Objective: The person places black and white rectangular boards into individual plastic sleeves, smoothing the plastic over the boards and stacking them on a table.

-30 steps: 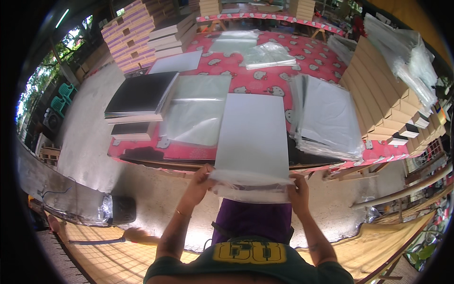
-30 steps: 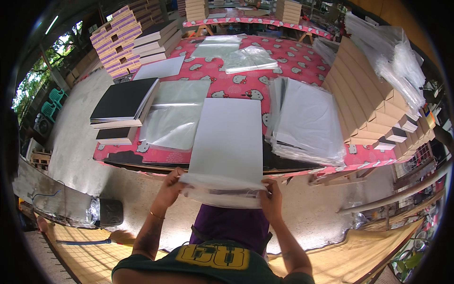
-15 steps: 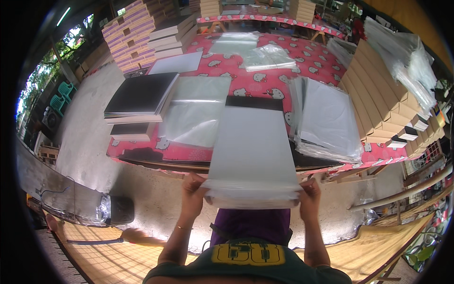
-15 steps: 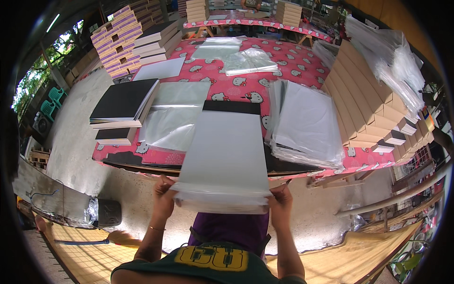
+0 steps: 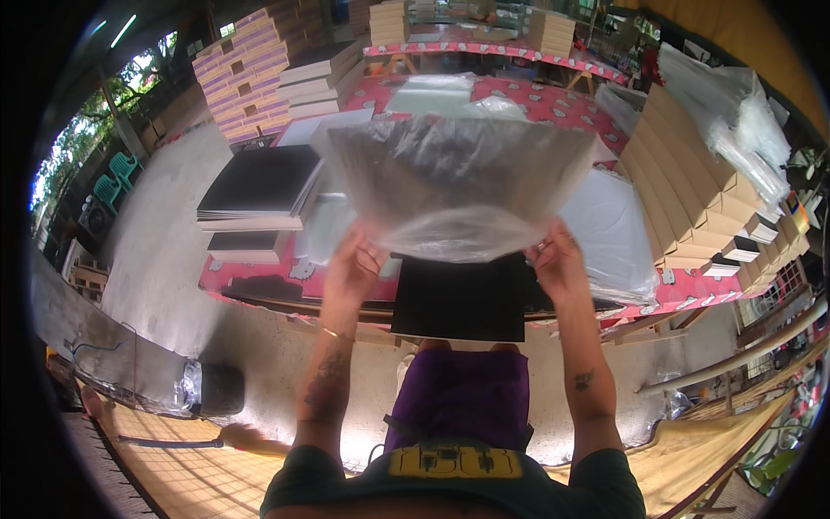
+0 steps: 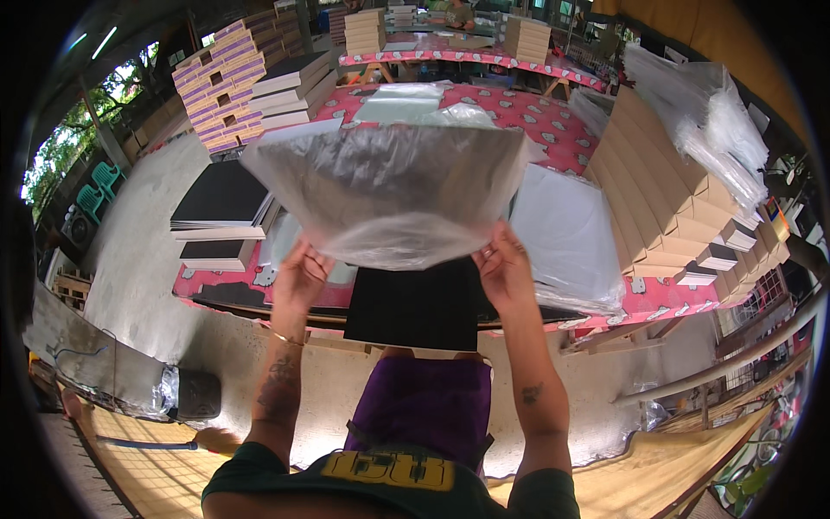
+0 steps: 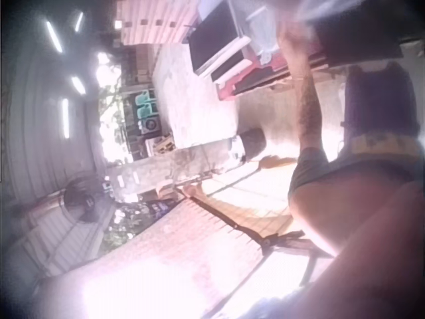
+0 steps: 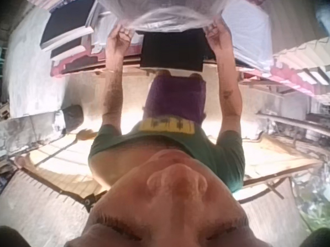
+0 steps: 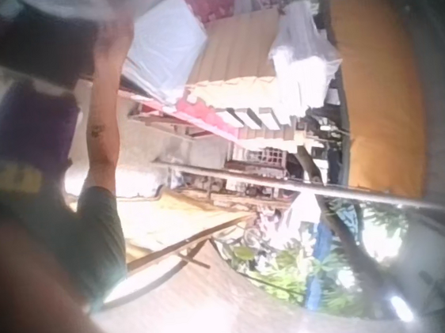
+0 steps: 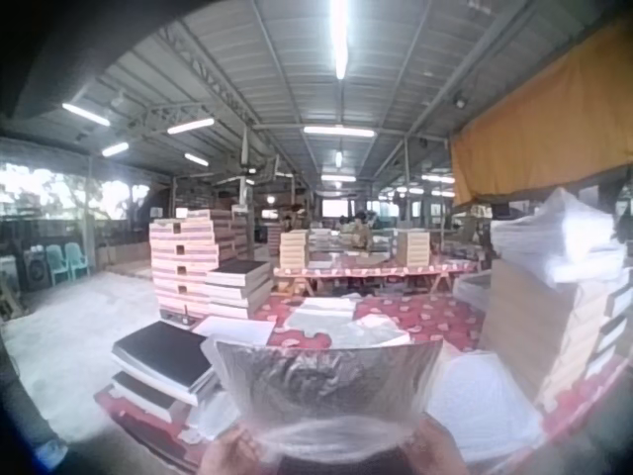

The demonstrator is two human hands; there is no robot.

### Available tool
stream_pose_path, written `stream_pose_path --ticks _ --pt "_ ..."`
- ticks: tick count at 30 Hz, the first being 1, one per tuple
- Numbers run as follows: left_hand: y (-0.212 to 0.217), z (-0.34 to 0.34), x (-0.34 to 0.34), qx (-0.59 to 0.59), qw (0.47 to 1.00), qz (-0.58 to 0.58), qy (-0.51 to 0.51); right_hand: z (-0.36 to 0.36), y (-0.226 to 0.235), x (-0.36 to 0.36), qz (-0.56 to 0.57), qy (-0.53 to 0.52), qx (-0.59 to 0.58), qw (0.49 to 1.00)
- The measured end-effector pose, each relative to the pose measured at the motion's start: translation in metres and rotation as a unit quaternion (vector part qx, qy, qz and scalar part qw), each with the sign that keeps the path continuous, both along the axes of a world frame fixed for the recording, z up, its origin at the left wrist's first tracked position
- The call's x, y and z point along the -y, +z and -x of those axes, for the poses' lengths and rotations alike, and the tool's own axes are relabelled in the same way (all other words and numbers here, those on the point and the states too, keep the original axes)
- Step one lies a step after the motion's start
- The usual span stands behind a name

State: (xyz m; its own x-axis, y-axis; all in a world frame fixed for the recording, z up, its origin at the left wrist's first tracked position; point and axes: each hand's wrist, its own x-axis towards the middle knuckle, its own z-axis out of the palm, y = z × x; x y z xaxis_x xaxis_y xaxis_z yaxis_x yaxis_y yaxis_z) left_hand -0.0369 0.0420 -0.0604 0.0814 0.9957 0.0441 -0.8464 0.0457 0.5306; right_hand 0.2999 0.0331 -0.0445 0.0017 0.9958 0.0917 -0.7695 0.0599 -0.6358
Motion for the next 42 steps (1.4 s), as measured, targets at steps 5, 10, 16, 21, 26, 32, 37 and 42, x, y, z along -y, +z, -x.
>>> stream_pose_path --ticks 5,10,16,21,26,32,37,42 --pt "-0.130 0.024 -0.045 -0.058 0.994 0.095 -0.007 -0.003 -0.126 -0.041 0.156 0.019 -0.030 0.987" --pt "-0.078 -0.013 -0.020 -0.506 0.822 -0.102 0.240 0.012 -0.103 -0.020 0.139 -0.011 0.104 0.985" --pt "-0.019 -0.038 -0.016 -0.339 0.900 -0.157 0.223 0.009 -0.095 -0.007 0.043 -0.126 0.349 0.928" --pt "-0.009 -0.072 -0.035 -0.293 0.929 -0.106 0.200 -0.003 -0.060 0.015 0.035 -0.222 0.109 0.968" --pt "-0.012 -0.143 -0.023 -0.457 0.870 -0.180 0.053 -0.062 -0.046 -0.003 -0.038 -0.350 -0.061 0.934" --pt "-0.046 -0.127 0.014 -0.432 0.878 -0.100 -0.177 -0.137 -0.072 -0.001 -0.035 -0.436 -0.028 0.899" --pt "-0.071 -0.001 -0.026 -0.727 0.584 -0.199 0.300 -0.188 -0.094 0.009 0.032 -0.485 -0.006 0.874" --pt "-0.089 0.084 -0.029 -0.849 0.446 -0.156 0.236 -0.158 -0.053 0.023 0.207 -0.632 0.235 0.709"
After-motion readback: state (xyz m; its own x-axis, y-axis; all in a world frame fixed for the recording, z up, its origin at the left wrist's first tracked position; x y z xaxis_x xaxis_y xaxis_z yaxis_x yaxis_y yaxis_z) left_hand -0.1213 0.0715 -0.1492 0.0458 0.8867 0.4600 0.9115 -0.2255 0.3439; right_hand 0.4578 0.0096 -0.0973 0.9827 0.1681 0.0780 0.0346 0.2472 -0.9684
